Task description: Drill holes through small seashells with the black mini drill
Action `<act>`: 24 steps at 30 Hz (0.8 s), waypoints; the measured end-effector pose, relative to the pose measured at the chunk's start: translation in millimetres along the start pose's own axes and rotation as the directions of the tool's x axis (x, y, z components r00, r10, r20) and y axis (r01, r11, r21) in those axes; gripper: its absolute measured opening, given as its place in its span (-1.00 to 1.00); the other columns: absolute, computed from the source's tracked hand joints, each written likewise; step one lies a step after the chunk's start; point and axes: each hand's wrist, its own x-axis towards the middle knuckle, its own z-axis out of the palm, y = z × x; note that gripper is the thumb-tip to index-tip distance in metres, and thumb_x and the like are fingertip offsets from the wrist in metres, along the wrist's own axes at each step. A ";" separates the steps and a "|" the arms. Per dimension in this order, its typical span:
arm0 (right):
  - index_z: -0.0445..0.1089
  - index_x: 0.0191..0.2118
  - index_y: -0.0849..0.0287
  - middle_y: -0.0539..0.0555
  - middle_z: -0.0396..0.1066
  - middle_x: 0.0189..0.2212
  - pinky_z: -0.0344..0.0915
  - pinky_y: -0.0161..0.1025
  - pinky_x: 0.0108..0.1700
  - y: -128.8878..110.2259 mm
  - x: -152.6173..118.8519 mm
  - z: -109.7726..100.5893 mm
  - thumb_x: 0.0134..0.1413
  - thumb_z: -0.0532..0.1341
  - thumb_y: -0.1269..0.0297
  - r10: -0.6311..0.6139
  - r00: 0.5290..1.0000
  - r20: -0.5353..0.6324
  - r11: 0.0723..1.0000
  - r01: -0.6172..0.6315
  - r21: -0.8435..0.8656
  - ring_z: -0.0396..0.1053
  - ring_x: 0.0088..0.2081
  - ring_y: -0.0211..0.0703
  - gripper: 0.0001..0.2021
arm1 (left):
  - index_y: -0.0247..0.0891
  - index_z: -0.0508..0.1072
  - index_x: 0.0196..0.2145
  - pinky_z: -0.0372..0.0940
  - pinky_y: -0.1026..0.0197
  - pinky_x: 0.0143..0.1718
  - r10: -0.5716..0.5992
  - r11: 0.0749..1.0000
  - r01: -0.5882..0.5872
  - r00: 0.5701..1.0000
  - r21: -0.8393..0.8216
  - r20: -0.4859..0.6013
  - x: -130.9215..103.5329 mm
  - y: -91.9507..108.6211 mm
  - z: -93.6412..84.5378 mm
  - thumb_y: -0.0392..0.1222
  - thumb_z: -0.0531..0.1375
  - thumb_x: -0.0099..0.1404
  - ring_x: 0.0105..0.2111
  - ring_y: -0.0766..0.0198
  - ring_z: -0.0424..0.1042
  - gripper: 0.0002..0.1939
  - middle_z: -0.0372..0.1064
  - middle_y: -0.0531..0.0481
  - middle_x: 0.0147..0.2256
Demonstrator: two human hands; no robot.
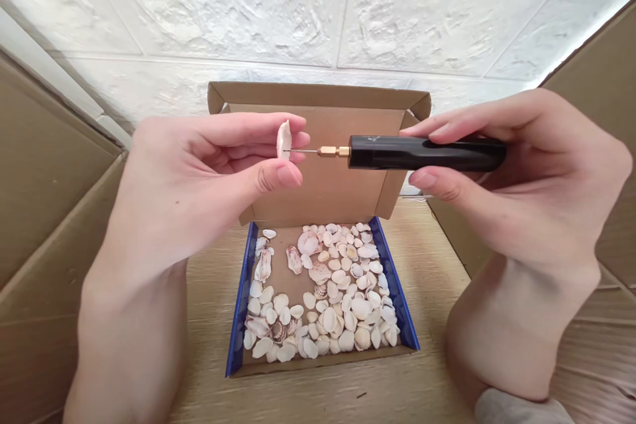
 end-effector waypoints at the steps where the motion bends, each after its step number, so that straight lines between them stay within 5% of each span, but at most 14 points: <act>1: 0.50 -0.13 -0.18 -0.10 0.54 -0.15 0.53 -0.01 -0.21 -1.1 -0.2 -0.2 -0.03 0.40 0.42 -0.014 1.000 0.024 1.000 0.014 0.008 0.52 -0.12 0.01 -0.64 | -0.06 0.65 -0.18 0.58 0.15 -0.16 -0.011 1.000 0.011 1.000 0.008 -0.012 0.1 -0.4 0.2 -0.33 0.43 0.10 -0.21 0.17 0.59 -0.68 0.59 0.06 -0.23; 4: 0.51 -0.12 -0.20 -0.10 0.54 -0.15 0.52 -0.03 -0.18 -1.7 0.0 -1.7 -0.02 0.40 0.39 -0.012 0.999 0.032 1.000 0.013 -0.018 0.52 -0.10 0.01 -0.64 | -0.03 0.65 -0.18 0.57 0.16 -0.17 -0.045 0.999 0.045 0.999 0.024 -0.013 0.2 -0.5 0.6 -0.28 0.43 0.09 -0.23 0.18 0.59 -0.69 0.58 0.08 -0.23; 9: 0.53 -0.18 -0.11 -0.10 0.50 -0.48 0.28 -0.14 -0.63 4.0 2.9 -2.7 0.03 0.36 0.34 0.030 1.000 0.004 0.995 -0.029 -0.091 0.37 -0.60 -0.19 -0.78 | -0.06 0.63 -0.12 0.55 0.19 -0.13 -0.026 0.999 0.028 0.998 -0.030 0.051 -1.5 0.2 -0.5 -0.38 0.39 0.12 -0.19 0.19 0.56 -0.64 0.57 0.05 -0.23; 15: 0.52 -0.15 -0.19 -0.08 0.56 -0.26 0.52 -0.04 -0.28 0.9 2.6 -1.5 0.00 0.38 0.32 -0.006 1.000 0.000 0.993 0.006 -0.118 0.53 -0.21 0.02 -0.72 | -0.07 0.64 -0.17 0.54 0.14 -0.13 -0.033 0.999 0.033 0.999 -0.018 0.034 -1.4 1.4 -2.1 -0.35 0.39 0.13 -0.18 0.18 0.55 -0.69 0.57 0.05 -0.21; 19: 0.53 -0.13 -0.20 -0.07 0.56 -0.21 0.51 -0.03 -0.22 -2.0 1.9 -2.0 0.00 0.38 0.37 -0.011 1.000 0.014 0.996 0.012 -0.086 0.52 -0.14 0.03 -0.68 | -0.08 0.64 -0.17 0.53 0.18 -0.17 -0.036 0.999 0.037 0.998 -0.011 0.056 -1.9 1.2 -0.4 -0.39 0.39 0.13 -0.17 0.18 0.54 -0.68 0.57 0.03 -0.23; 24: 0.54 -0.10 -0.12 -0.14 0.43 -0.61 0.26 -0.14 -0.59 -1.4 0.8 -1.9 0.05 0.33 0.39 0.034 0.999 0.025 0.998 -0.033 -0.057 0.29 -0.64 -0.21 -0.70 | -0.11 0.63 -0.14 0.53 0.16 -0.18 0.002 0.998 -0.002 1.000 -0.061 0.001 -4.1 0.4 1.4 -0.39 0.37 0.16 -0.20 0.19 0.54 -0.69 0.57 0.03 -0.22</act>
